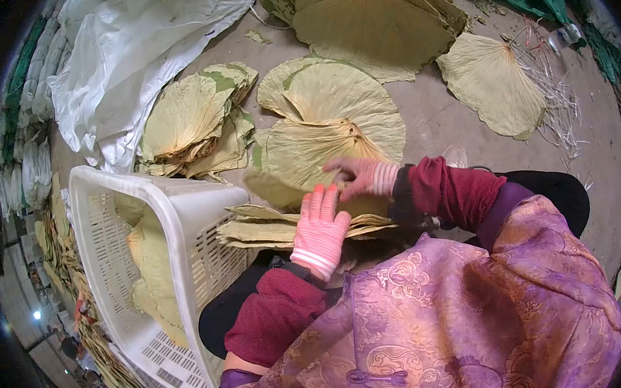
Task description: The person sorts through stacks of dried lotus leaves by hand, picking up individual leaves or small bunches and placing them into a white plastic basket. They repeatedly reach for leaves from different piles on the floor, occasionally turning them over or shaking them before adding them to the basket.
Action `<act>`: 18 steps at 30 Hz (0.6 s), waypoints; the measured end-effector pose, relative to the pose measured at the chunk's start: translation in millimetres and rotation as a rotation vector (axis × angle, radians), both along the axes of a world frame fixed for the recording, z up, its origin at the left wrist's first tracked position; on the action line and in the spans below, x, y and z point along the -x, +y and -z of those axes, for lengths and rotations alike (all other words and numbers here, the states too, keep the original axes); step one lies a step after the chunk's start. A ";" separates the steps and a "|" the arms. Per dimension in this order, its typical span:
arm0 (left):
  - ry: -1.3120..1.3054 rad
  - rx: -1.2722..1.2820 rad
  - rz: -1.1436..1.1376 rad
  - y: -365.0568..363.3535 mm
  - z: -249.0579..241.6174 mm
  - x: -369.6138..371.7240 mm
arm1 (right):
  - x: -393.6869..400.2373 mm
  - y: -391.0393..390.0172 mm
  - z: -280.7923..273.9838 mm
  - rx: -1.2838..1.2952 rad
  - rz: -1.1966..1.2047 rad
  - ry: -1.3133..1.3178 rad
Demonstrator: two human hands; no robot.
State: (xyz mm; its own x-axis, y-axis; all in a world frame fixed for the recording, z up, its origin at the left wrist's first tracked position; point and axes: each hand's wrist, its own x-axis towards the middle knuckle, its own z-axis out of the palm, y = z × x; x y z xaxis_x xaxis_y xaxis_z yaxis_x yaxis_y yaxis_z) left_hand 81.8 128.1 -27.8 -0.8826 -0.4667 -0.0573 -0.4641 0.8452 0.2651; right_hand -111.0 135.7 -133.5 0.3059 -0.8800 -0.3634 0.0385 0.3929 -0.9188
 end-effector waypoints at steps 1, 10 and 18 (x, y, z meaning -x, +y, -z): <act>0.003 0.001 0.001 0.4 2.3 -0.3 | -9.0 6.9 -2.6 -0.027 -0.075 -0.078; -0.287 -0.163 0.016 -1.2 -28.3 3.8 | 55.0 -52.0 35.6 0.133 -0.044 0.991; -0.454 -0.323 0.108 10.7 -33.8 2.9 | 29.4 -34.5 67.6 0.012 0.059 1.103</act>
State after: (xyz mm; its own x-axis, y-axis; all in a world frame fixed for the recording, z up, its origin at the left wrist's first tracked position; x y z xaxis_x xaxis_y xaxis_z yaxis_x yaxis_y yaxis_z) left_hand 78.8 138.8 6.0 -0.7776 -0.2711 -0.5673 -0.5074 0.8034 0.3116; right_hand -140.4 101.2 -201.1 -0.2231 -0.8879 -0.4023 -0.7862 0.4079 -0.4642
